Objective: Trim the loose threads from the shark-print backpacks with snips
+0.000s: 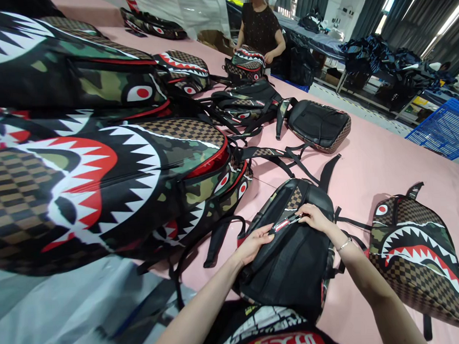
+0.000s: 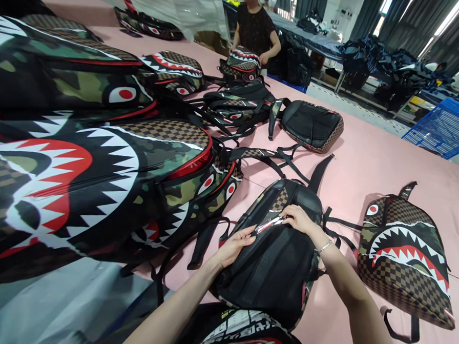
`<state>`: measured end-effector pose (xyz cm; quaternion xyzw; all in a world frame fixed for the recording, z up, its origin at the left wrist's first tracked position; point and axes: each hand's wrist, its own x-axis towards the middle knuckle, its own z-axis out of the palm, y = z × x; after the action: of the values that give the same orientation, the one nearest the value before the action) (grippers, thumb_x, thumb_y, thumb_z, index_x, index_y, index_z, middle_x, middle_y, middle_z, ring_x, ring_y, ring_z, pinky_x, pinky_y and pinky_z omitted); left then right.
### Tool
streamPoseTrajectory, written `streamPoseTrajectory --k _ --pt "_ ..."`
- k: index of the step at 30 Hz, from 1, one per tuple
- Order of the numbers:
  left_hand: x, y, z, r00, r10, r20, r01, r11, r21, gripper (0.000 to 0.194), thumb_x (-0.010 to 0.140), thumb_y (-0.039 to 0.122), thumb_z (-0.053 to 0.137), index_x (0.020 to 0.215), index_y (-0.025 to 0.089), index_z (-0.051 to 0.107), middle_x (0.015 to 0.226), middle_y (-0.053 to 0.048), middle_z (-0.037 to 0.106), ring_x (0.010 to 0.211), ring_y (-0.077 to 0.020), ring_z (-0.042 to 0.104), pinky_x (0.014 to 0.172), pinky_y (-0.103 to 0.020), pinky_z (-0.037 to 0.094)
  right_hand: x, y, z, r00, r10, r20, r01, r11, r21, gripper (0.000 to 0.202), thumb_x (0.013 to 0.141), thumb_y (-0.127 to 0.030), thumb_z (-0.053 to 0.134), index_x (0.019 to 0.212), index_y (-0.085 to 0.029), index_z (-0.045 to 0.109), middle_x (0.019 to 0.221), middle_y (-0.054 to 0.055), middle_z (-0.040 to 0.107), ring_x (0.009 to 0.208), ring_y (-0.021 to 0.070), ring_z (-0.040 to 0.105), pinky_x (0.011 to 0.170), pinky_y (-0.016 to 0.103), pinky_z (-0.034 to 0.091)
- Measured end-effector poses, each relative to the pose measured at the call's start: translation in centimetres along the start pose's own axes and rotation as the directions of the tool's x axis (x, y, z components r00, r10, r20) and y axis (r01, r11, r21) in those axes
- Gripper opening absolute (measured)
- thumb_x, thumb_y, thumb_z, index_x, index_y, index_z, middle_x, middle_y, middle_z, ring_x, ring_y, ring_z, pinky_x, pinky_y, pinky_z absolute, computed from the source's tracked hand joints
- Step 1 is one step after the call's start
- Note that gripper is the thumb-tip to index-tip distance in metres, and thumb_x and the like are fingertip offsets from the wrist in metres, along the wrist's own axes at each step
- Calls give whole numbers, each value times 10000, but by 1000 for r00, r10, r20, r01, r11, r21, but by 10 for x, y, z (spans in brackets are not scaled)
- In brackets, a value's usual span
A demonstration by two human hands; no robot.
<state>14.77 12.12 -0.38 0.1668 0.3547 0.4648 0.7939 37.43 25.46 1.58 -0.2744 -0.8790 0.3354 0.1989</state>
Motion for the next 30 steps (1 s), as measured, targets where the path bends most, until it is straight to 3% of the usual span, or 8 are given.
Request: streamPoseTrajectory --k 14,21,30 --pt "0 2 2 1000 -8 -10 8 1000 -14 575 576 155 768 1123 148 590 1077 -99 658 778 -172 657 745 -290 500 -3 -4 7 999 15 -45 -14 1000 11 152 814 -336 601 862 -193 622 849 46 623 806 183 553 775 324 408" --pt "2 0 1 1000 -5 -11 5 1000 -20 531 585 135 764 1092 138 605 980 -81 693 756 -146 655 730 -251 499 -2 -10 7 999 -51 1 50 990 -134 145 859 -318 540 877 -200 621 845 42 636 810 188 528 769 331 360" --pt "3 -3 -1 1000 16 21 -16 1000 -5 542 618 158 746 1133 131 582 1064 -112 662 795 -168 656 749 -272 496 -2 -14 -7 995 -102 5 102 987 -122 151 856 -320 544 896 -188 607 851 44 624 815 181 531 741 306 359"
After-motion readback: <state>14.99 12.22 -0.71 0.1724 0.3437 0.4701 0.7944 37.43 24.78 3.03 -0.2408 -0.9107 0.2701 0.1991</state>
